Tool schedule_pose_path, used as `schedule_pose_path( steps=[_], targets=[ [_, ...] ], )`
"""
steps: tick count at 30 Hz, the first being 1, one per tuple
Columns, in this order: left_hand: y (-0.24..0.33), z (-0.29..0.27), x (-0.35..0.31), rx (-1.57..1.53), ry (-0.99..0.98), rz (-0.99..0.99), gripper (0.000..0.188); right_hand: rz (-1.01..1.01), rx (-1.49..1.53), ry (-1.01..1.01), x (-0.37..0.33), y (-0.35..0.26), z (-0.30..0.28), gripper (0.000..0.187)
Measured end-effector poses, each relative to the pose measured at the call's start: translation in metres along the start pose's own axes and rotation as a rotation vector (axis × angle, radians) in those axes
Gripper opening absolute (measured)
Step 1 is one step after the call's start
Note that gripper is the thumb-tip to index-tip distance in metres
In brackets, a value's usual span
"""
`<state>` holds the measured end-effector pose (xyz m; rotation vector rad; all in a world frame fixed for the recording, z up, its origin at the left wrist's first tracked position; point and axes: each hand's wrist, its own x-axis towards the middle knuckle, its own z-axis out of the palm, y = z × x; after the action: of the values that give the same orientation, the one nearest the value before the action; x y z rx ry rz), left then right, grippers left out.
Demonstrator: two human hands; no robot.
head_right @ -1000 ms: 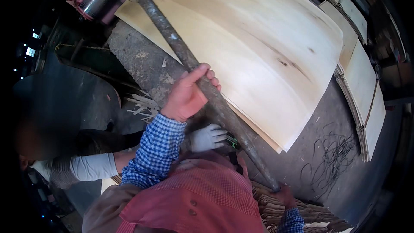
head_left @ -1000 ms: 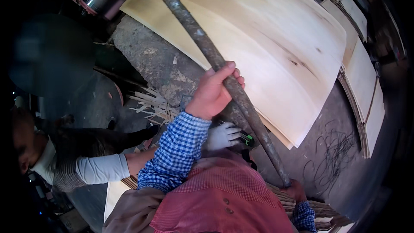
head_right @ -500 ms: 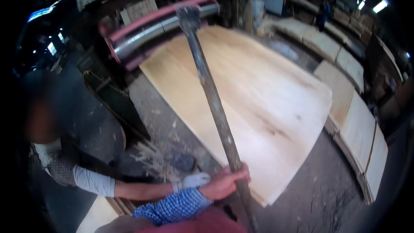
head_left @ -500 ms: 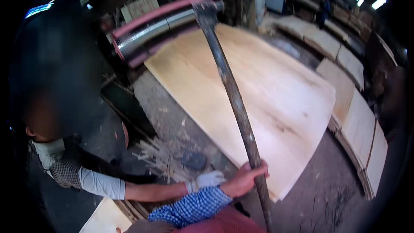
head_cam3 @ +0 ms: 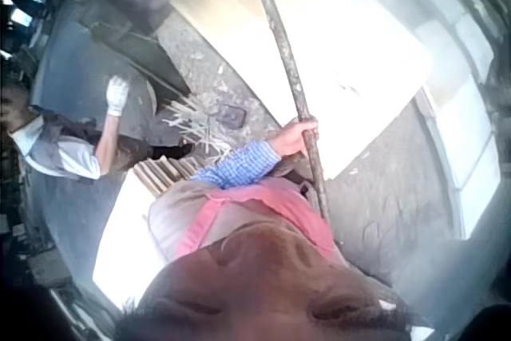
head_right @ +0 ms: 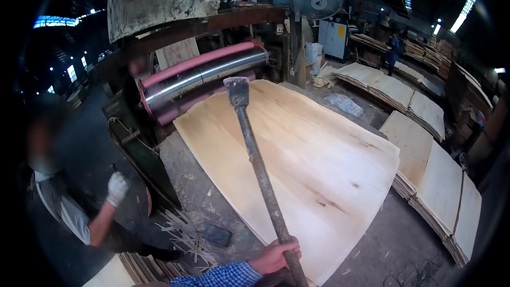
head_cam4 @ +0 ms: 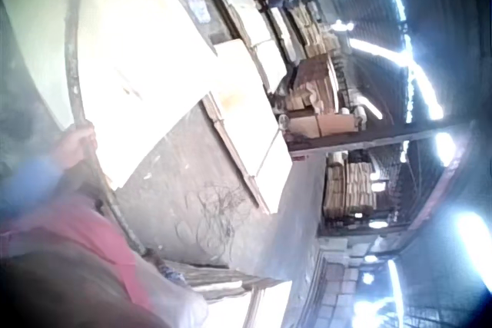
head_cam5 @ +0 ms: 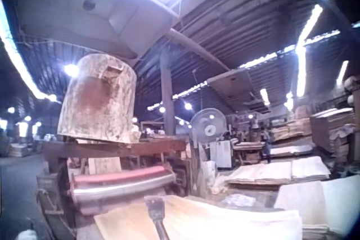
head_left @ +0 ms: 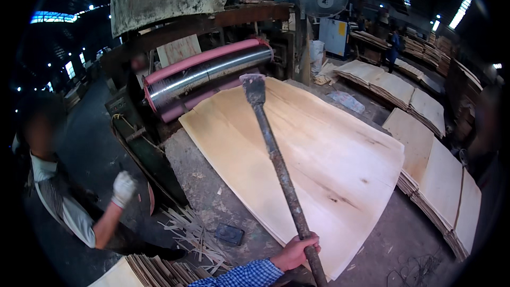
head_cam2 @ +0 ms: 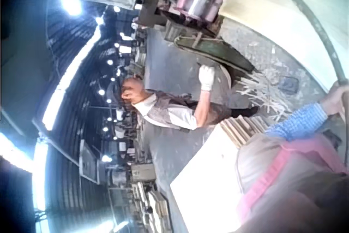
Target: The person guides a wood sheet through a roller machine using a long metal tool and then moves wood sheets by hand onto a stack.
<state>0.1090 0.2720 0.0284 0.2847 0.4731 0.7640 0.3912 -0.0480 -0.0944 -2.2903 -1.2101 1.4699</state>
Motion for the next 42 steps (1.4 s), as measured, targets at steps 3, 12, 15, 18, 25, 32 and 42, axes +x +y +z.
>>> schedule_pose_path(
  steps=[3, 12, 15, 18, 25, 32, 42],
  targets=[
    [-0.016, -0.002, 0.02, 0.029, 0.194, 0.063, 0.005, 0.01, 0.078, -0.004, 0.0, 0.058, -0.013, 0.023],
    [-0.097, 0.035, 0.062, -0.164, 0.477, 0.044, 0.015, -0.041, 0.68, 0.028, 0.008, 0.252, -0.092, 0.02],
    [-0.129, 0.034, 0.074, -0.206, 0.435, 0.054, 0.014, -0.418, -0.085, 0.186, 0.029, 0.298, -0.128, 0.016],
    [-0.145, 0.038, 0.092, -0.167, 0.479, 0.065, 0.015, -0.276, -0.12, 0.138, 0.044, 0.301, -0.166, 0.013],
    [-0.153, 0.059, 0.163, -0.171, 0.375, 0.079, 0.016, -0.34, -0.244, 0.325, 0.092, 0.351, -0.192, 0.021],
    [-0.157, 0.105, 0.256, -0.176, 0.4, -0.008, 0.012, -0.122, -0.082, 0.253, 0.061, 0.298, -0.266, 0.033],
    [-0.191, 0.139, 0.362, -0.131, 0.508, 0.03, 0.014, -0.312, -0.105, 0.144, 0.178, 0.376, -0.363, 0.034]
  ],
)
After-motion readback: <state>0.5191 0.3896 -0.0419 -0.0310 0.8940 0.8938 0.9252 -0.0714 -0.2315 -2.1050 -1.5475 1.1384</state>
